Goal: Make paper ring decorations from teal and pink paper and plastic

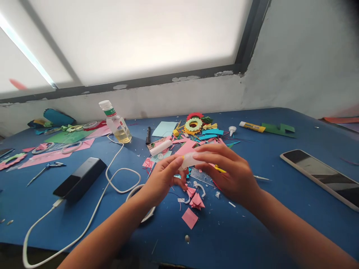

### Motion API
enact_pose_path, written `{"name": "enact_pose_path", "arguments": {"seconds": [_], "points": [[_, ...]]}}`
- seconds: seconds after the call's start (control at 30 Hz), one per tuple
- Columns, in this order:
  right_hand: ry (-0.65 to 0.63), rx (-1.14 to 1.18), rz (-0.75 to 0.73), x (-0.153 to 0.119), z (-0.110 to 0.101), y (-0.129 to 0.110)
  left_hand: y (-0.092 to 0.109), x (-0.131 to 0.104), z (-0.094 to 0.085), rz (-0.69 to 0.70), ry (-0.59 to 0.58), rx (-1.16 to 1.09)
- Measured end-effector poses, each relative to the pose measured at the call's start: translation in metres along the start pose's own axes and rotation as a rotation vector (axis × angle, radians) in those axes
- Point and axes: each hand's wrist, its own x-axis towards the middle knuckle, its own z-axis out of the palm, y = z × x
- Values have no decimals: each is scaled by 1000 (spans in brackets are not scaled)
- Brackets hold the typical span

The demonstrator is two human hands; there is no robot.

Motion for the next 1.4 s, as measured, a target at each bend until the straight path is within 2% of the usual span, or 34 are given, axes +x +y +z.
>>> {"name": "enact_pose_path", "arguments": {"seconds": [0.13,0.37,0.5,0.6,0.7,0.8,0.93,1.1,1.23,1.4], "points": [[-9,-16,-20,-2,2,4,2,2,-1,-164,42,-79],[-70,40,-76,-5,5,15,2,3,-1,-325,34,-204],[-72,134,28,-5,8,18,1,4,-2,-356,25,-238],[-90,336,172,-6,8,17,1,4,-4,-399,18,-254],[-133,497,292,-6,7,17,-1,4,-7,-447,-12,-262],[-182,554,370,-7,5,20,-4,5,-9,-475,-47,-240],[-186,634,494,-8,8,24,-7,7,-7,-418,-44,-167],[-112,870,863,-10,18,26,-10,8,-2,-195,20,-26],[-137,849,930,-15,28,26,-18,12,-5,-60,100,97],[-155,816,973,-19,36,27,-23,16,-12,7,181,218]]}}
